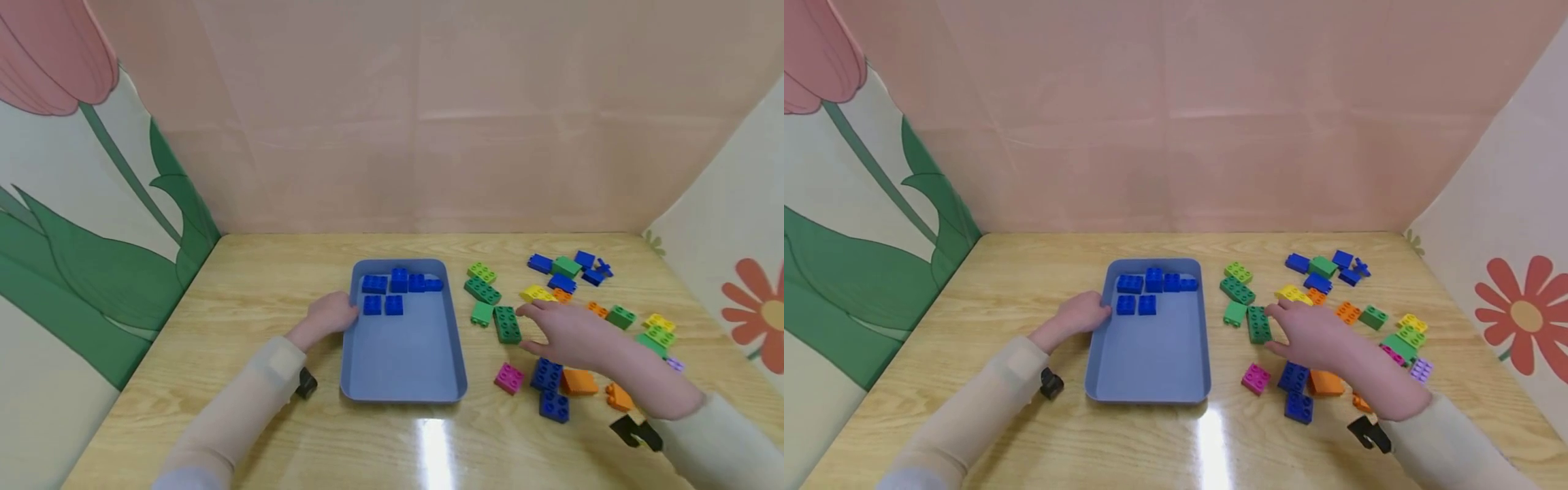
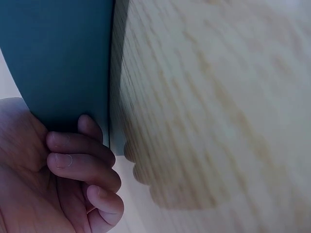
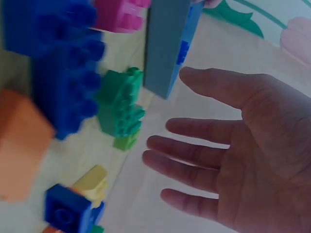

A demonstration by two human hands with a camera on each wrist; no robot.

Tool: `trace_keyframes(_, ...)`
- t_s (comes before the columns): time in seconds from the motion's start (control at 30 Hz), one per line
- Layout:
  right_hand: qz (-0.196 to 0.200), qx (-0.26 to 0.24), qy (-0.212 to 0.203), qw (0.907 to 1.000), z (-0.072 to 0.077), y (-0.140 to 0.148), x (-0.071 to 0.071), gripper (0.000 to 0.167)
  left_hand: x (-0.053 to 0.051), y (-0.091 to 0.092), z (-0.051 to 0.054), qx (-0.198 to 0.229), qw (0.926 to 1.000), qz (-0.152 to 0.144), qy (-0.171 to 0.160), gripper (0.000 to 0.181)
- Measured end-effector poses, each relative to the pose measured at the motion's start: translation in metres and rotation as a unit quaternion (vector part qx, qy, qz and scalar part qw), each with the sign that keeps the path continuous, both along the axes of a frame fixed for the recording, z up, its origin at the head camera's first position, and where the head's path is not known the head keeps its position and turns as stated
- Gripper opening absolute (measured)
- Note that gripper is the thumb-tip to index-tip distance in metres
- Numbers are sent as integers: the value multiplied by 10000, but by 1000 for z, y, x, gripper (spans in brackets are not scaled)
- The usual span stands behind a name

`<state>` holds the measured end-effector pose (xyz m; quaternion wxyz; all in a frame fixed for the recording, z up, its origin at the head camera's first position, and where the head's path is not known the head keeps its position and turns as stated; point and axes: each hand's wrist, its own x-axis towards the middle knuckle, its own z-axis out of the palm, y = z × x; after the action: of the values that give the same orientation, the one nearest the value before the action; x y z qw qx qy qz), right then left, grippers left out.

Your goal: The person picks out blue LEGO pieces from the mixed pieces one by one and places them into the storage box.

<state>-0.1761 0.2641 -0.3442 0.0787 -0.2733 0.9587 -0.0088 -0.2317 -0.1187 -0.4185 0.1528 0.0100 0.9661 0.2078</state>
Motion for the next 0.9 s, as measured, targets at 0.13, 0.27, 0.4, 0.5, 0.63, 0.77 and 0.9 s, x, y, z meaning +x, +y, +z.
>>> trace_keyframes(0.13,-337,118,-341,9988,-7,11,10,64,0,0,1,27,10000,-3,-6,33)
trace_keyframes(0.27,-434,196,-520,9975,-17,16,16,73,0,0,1,28,10000,-8,9,33)
trace_keyframes(0.4,-501,334,-731,9955,-26,18,20,79,0,1,0,-29,10000,1,45,33)
trace_keyframes(0.5,-586,391,-881,9936,-31,18,20,79,-1,1,-2,-61,10000,-2,60,34)
trace_keyframes(0.63,-732,376,-1058,9910,-35,18,19,79,-2,1,-3,-57,10000,-37,63,34)
trace_keyframes(0.77,-754,390,-1092,9904,-37,17,18,78,-2,1,-3,-41,10000,-52,48,34)
trace_keyframes(0.9,-712,470,-998,9913,-39,15,17,75,-1,0,-2,-19,10000,-48,56,34)
